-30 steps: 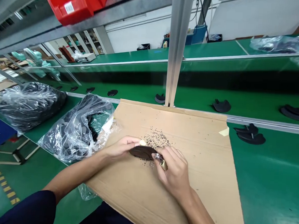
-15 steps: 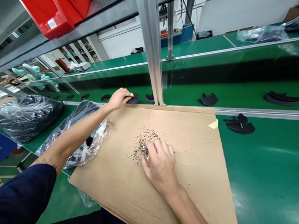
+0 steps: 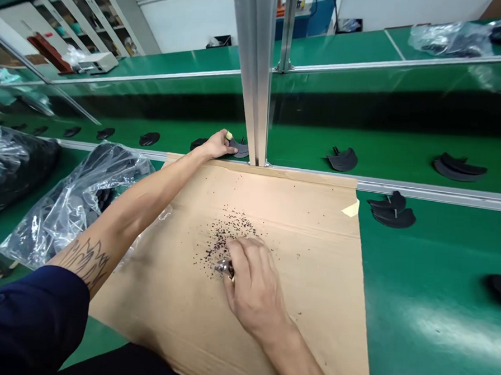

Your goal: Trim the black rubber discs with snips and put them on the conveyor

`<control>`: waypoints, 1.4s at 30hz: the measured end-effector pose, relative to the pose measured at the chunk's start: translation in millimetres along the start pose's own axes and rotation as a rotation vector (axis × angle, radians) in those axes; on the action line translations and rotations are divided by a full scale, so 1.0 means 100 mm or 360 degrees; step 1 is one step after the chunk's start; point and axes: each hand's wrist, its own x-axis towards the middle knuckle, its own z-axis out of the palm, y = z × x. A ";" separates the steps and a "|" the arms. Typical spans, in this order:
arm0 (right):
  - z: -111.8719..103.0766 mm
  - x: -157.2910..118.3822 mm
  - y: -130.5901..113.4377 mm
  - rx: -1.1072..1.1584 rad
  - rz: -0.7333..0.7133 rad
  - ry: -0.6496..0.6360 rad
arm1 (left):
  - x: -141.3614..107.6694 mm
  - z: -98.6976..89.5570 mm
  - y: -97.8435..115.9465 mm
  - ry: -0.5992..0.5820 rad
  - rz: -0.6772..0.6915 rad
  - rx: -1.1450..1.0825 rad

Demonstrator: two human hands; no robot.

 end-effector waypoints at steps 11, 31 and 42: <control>0.00 0.11 0.06 0.0371 0.0410 0.0211 | -1.00 -0.61 0.12 0.0210 0.0269 -0.0718; -0.01 0.24 -0.01 0.0930 0.0992 0.0020 | -2.20 -1.51 -1.18 0.0197 -0.0038 0.0950; -0.01 0.23 -0.09 0.1022 0.1081 -0.0003 | -1.76 -1.40 -1.53 0.0216 -0.0205 0.1223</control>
